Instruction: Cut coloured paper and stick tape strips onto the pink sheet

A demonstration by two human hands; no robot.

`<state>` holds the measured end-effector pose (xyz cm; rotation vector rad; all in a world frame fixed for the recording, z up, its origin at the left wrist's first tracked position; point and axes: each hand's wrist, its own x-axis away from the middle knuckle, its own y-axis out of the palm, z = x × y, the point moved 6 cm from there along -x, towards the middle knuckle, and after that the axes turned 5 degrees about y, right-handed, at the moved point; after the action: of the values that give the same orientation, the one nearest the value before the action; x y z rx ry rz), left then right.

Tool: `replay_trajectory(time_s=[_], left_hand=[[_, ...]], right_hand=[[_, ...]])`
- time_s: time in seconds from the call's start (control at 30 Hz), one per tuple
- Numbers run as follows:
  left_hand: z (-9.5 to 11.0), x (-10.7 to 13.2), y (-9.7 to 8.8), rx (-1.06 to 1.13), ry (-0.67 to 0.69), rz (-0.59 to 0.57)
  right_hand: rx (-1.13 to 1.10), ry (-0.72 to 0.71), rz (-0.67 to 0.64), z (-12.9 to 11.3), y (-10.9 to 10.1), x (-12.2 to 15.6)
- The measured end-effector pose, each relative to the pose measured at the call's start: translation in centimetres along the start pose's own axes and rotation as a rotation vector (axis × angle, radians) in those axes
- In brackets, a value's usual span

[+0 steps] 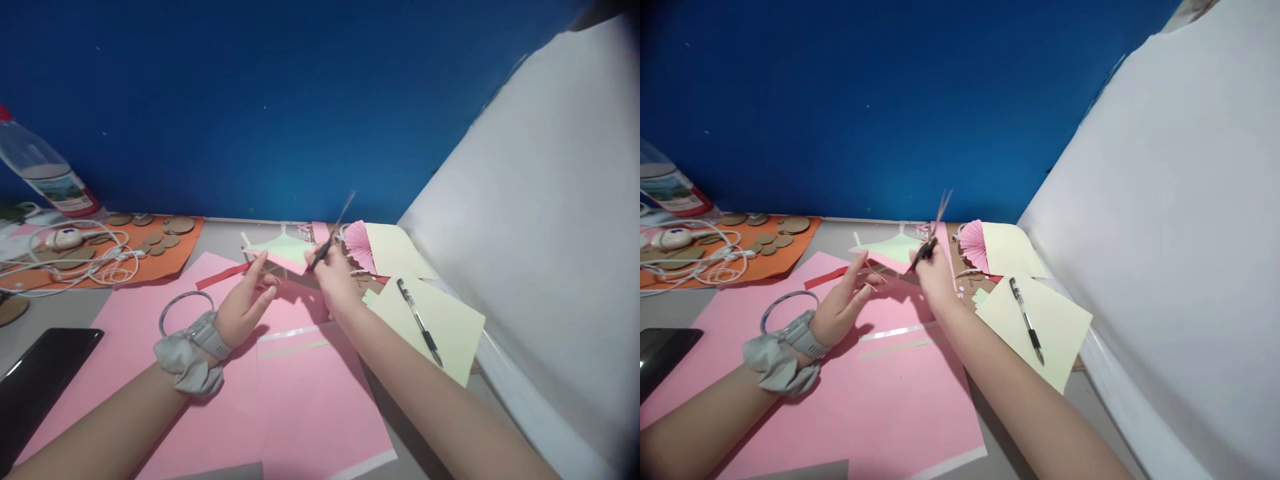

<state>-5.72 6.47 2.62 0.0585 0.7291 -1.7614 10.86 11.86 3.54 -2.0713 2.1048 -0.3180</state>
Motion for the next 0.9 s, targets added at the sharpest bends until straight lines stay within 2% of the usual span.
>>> replay_trajectory(time_s=[0.1,0.17,0.2,0.27,0.3,0.4,0.47,0.5,0.57,0.63,0.7,0.9], left_hand=[[-0.9,-0.3,-0.8,-0.146,-0.093,0.086],[-1.8,-0.4,-1.2,-0.192,-0.183,0.12],[-2.2,-0.4,-1.4,-0.208,-0.212,0.128],[-2.7,-0.4,-1.5,-0.251,-0.237,0.143],[-2.9,-0.4,-1.6,-0.275,-0.245,0.151],[-3.2,-0.1,-1.8,-0.382,-0.258,0.211],[-3.0,0.0,-2.1,-0.462,-0.235,0.274],[-2.8,0.0,-2.2,-0.495,-0.221,0.299],[-2.6,0.0,-2.3,-0.527,-0.202,0.318],[-2.6,0.0,-2.2,-0.524,-0.198,0.287],[-2.8,-0.1,-2.0,-0.511,-0.191,0.241],[-3.3,-0.1,-2.1,-0.508,-0.132,0.244]], right_hand=[[-0.072,0.056,-0.149,0.0,2.6,2.2],[-0.082,0.085,-0.226,0.0,2.6,3.7],[-0.075,0.098,-0.25,0.1,1.8,4.3],[0.021,0.108,-0.269,0.5,-1.3,5.2],[0.102,0.087,-0.213,0.6,-3.8,5.3],[0.559,0.037,0.058,1.4,-13.0,5.3],[0.886,0.133,0.268,2.4,-19.2,5.3],[0.974,0.179,0.297,3.0,-21.4,5.4],[0.986,0.215,0.284,4.3,-24.5,5.6],[0.985,0.246,0.295,5.4,-26.3,5.8],[0.979,0.271,0.314,6.3,-27.2,6.0],[0.93,0.319,0.327,7.0,-27.3,5.5]])
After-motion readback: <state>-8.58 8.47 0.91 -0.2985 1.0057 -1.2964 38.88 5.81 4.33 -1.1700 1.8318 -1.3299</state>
